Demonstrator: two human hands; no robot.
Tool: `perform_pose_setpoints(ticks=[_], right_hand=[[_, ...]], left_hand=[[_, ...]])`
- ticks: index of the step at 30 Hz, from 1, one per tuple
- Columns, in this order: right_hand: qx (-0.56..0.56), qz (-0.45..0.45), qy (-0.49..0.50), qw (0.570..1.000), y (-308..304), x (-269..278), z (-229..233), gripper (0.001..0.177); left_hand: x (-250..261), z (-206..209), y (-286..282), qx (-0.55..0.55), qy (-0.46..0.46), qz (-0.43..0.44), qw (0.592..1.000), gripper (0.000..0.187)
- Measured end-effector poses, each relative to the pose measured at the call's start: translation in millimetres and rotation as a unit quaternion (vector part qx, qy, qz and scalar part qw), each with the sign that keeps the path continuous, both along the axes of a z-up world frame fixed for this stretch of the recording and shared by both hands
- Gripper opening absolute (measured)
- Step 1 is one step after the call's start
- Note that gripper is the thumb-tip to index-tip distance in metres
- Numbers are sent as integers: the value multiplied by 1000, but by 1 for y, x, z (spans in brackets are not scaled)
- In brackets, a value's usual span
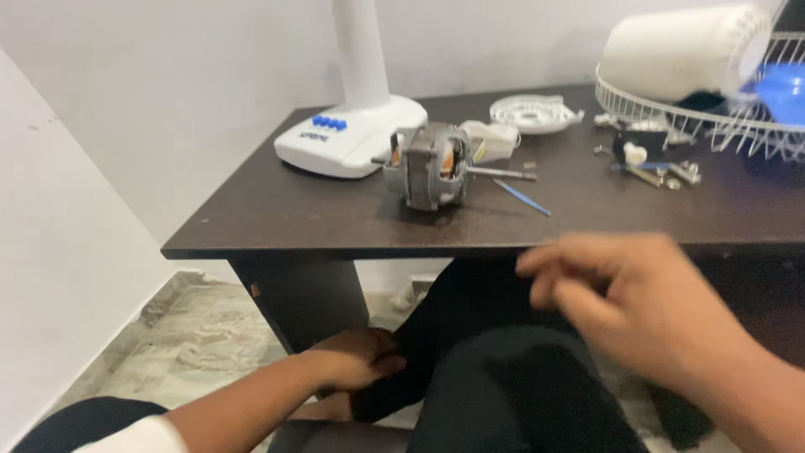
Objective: The person uses a small screwdriver to adjust and tighten screws on a disassembled electric fan motor. They rotate the motor housing to access different screw locations and continue working on the internal components.
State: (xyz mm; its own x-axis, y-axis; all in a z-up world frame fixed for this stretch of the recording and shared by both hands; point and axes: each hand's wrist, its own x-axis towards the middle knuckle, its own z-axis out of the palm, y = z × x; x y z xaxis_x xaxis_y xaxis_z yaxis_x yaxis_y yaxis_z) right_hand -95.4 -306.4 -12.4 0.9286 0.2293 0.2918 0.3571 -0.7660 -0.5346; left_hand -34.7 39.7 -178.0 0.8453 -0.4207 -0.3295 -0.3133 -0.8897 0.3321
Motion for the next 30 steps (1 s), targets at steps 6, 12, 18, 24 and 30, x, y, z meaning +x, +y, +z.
perform_pose_setpoints(ticks=[6,12,18,24,30], right_hand=[[-110,32,-246,963,13,37,34,34],[-126,18,-204,971,0,49,21,42],[-143,0,-218,965,0,43,21,37],[-141,21,-270,952,-7,41,9,38],[-202,63,-335,918,-20,41,0,52]], left_hand=[[79,-91,23,-135,-6,155,979,54],[90,-89,54,27,-107,85,990,61],[21,-36,33,43,22,171,984,73],[-10,-12,14,26,102,313,944,107],[-12,28,-2,58,129,309,941,105]])
